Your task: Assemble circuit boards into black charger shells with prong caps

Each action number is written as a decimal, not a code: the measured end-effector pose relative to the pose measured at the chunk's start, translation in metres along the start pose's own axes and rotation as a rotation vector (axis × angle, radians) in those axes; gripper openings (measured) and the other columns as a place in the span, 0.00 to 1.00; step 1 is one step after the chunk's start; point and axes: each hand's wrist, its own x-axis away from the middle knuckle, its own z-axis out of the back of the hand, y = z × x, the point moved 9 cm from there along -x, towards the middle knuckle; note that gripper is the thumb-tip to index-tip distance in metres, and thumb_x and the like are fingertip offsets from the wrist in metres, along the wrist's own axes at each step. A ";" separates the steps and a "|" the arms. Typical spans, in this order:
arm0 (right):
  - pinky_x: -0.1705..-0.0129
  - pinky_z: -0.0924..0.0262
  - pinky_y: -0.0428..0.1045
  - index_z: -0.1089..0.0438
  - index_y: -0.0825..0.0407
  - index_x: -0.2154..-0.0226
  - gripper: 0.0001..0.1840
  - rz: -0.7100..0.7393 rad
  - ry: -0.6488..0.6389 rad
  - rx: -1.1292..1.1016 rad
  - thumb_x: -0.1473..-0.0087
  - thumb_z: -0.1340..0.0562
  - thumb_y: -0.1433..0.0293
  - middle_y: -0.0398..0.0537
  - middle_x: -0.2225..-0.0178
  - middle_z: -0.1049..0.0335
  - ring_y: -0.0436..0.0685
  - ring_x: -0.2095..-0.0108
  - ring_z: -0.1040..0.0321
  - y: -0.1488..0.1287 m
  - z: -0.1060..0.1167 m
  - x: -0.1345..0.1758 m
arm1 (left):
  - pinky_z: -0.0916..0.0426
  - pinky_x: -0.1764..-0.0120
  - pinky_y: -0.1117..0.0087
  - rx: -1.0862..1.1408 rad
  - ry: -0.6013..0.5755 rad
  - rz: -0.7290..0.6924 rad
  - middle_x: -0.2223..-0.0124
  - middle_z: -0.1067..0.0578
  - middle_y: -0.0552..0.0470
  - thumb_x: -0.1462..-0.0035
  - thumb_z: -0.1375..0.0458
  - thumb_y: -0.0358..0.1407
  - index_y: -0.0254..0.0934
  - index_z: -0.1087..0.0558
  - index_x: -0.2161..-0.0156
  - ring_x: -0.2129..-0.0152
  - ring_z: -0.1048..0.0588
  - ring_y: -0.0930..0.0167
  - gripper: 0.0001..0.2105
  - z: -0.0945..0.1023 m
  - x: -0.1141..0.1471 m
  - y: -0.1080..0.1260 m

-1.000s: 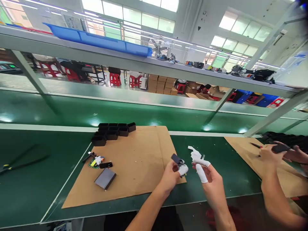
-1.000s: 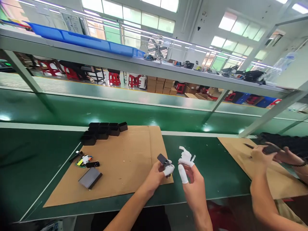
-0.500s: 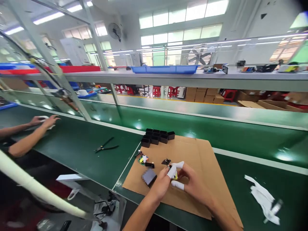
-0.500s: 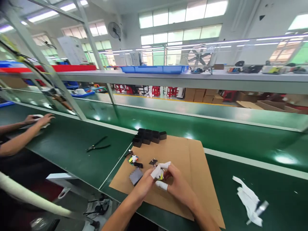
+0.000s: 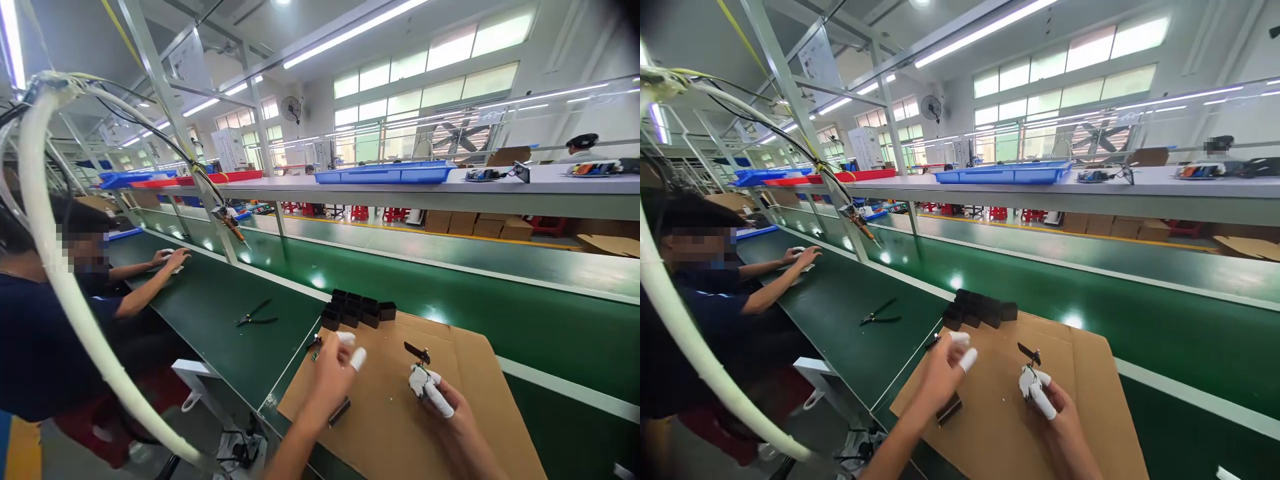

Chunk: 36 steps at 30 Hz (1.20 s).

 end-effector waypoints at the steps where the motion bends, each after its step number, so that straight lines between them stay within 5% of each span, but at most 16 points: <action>1: 0.58 0.19 0.60 0.13 0.47 0.58 0.30 -0.011 0.011 -0.013 0.63 0.16 0.50 0.57 0.57 0.14 0.73 0.57 0.17 -0.004 0.003 -0.003 | 0.30 0.40 0.52 -0.090 0.080 -0.004 0.45 0.22 0.41 0.36 0.35 0.46 0.38 0.26 0.44 0.48 0.23 0.58 0.20 0.017 -0.018 -0.002; 4: 0.53 0.20 0.60 0.13 0.46 0.56 0.32 -0.059 0.019 -0.056 0.63 0.16 0.50 0.56 0.54 0.14 0.72 0.52 0.19 -0.017 0.007 -0.006 | 0.32 0.38 0.45 -0.320 0.188 0.019 0.39 0.26 0.41 0.36 0.32 0.43 0.36 0.26 0.42 0.42 0.27 0.54 0.21 0.047 -0.068 -0.010; 9: 0.59 0.21 0.59 0.15 0.49 0.54 0.33 -0.020 -0.019 -0.041 0.56 0.20 0.45 0.56 0.57 0.15 0.64 0.64 0.21 -0.037 0.002 -0.001 | 0.25 0.45 0.49 -0.501 0.224 0.038 0.42 0.23 0.44 0.31 0.34 0.44 0.37 0.25 0.44 0.48 0.22 0.58 0.18 0.053 -0.107 -0.027; 15: 0.64 0.24 0.57 0.18 0.50 0.52 0.36 0.109 0.000 0.108 0.47 0.28 0.38 0.55 0.61 0.18 0.63 0.67 0.24 -0.053 0.005 -0.007 | 0.26 0.52 0.56 -0.426 0.232 -0.073 0.54 0.27 0.50 0.36 0.34 0.40 0.37 0.27 0.62 0.60 0.25 0.64 0.09 0.060 -0.107 -0.027; 17: 0.65 0.27 0.55 0.19 0.50 0.54 0.32 0.185 0.024 0.203 0.48 0.26 0.41 0.52 0.64 0.20 0.62 0.67 0.26 -0.063 0.008 -0.009 | 0.26 0.53 0.57 -0.344 0.233 -0.132 0.58 0.33 0.52 0.41 0.36 0.39 0.41 0.33 0.69 0.65 0.27 0.65 0.10 0.067 -0.098 -0.015; 20: 0.61 0.30 0.54 0.19 0.48 0.58 0.24 0.310 0.055 0.378 0.54 0.19 0.55 0.47 0.66 0.24 0.60 0.67 0.28 -0.079 0.009 -0.006 | 0.24 0.50 0.59 -0.180 0.211 -0.256 0.55 0.36 0.52 0.41 0.38 0.46 0.43 0.34 0.68 0.58 0.26 0.64 0.13 0.066 -0.077 0.012; 23: 0.61 0.31 0.54 0.18 0.47 0.57 0.20 0.401 0.073 0.513 0.53 0.21 0.63 0.46 0.65 0.25 0.59 0.65 0.29 -0.092 0.007 0.000 | 0.21 0.55 0.66 0.005 0.046 -0.342 0.57 0.36 0.54 0.39 0.36 0.51 0.43 0.35 0.67 0.61 0.25 0.68 0.17 0.030 -0.053 0.037; 27: 0.63 0.31 0.54 0.20 0.47 0.53 0.21 0.464 0.086 0.596 0.51 0.23 0.67 0.46 0.64 0.25 0.59 0.66 0.28 -0.100 0.009 0.003 | 0.19 0.51 0.63 0.440 -0.267 -0.239 0.57 0.29 0.56 0.55 0.20 0.39 0.46 0.31 0.51 0.61 0.21 0.68 0.30 -0.051 -0.032 0.044; 30: 0.60 0.28 0.55 0.22 0.46 0.54 0.18 0.513 0.122 0.564 0.47 0.24 0.67 0.45 0.66 0.24 0.58 0.67 0.28 -0.105 0.019 0.003 | 0.18 0.49 0.60 0.474 -0.363 -0.285 0.53 0.27 0.51 0.61 0.17 0.38 0.46 0.27 0.46 0.57 0.19 0.64 0.37 -0.092 -0.020 0.055; 34: 0.48 0.25 0.62 0.21 0.44 0.51 0.21 0.604 0.160 0.262 0.47 0.21 0.64 0.39 0.73 0.28 0.57 0.68 0.27 -0.118 0.036 0.013 | 0.18 0.55 0.60 0.299 -0.399 -0.562 0.56 0.25 0.48 0.56 0.18 0.39 0.43 0.21 0.53 0.59 0.21 0.62 0.25 -0.102 -0.001 0.088; 36: 0.53 0.22 0.62 0.20 0.43 0.48 0.25 0.563 0.123 0.137 0.48 0.19 0.60 0.38 0.75 0.29 0.56 0.73 0.27 -0.117 0.038 0.018 | 0.18 0.58 0.61 0.246 -0.350 -0.655 0.56 0.22 0.49 0.56 0.18 0.38 0.44 0.22 0.51 0.60 0.20 0.62 0.28 -0.092 0.006 0.100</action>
